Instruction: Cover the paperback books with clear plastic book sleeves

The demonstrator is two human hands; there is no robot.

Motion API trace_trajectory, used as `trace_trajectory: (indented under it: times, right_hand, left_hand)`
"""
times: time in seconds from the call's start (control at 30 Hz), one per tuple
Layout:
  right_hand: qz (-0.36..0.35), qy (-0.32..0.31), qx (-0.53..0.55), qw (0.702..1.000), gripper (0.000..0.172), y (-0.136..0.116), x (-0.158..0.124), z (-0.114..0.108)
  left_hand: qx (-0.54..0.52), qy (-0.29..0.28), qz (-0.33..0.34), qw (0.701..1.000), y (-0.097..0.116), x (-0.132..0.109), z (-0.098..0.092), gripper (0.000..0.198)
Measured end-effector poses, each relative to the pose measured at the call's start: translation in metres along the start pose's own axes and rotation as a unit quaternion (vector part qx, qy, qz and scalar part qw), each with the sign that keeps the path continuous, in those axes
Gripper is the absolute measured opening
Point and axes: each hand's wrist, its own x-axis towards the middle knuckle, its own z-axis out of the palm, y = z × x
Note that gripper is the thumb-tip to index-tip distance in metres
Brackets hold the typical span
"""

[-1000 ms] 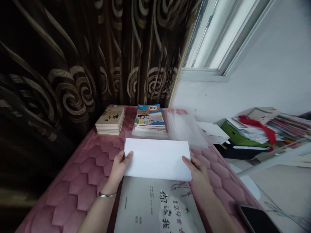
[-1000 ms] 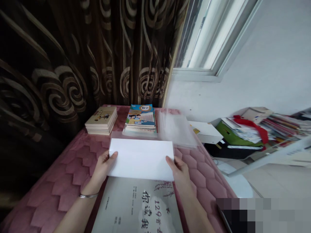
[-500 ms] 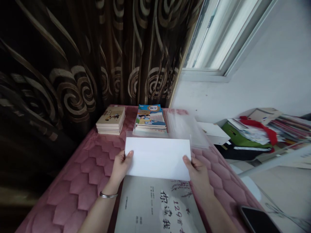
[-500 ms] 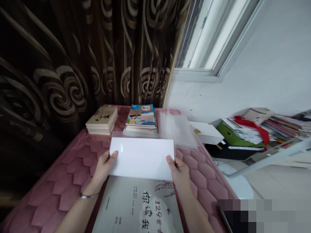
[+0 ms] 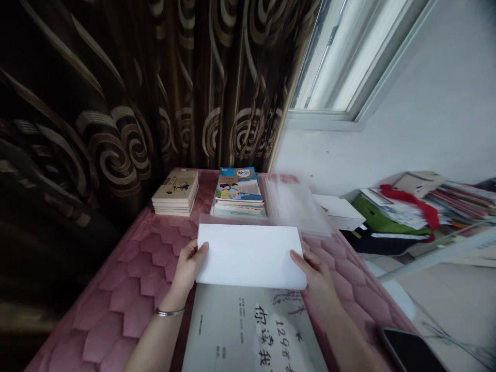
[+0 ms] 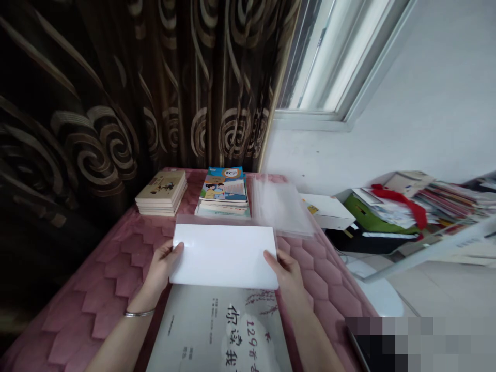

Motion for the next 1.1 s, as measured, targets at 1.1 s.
trace_trajectory:
  times: [1.1]
  right_hand:
    - [0.004,0.047,-0.064,0.997,0.050,-0.016,-0.005,0.008]
  left_hand:
    - [0.163,0.025,0.062,0.984,-0.002,0.002,0.001,0.046]
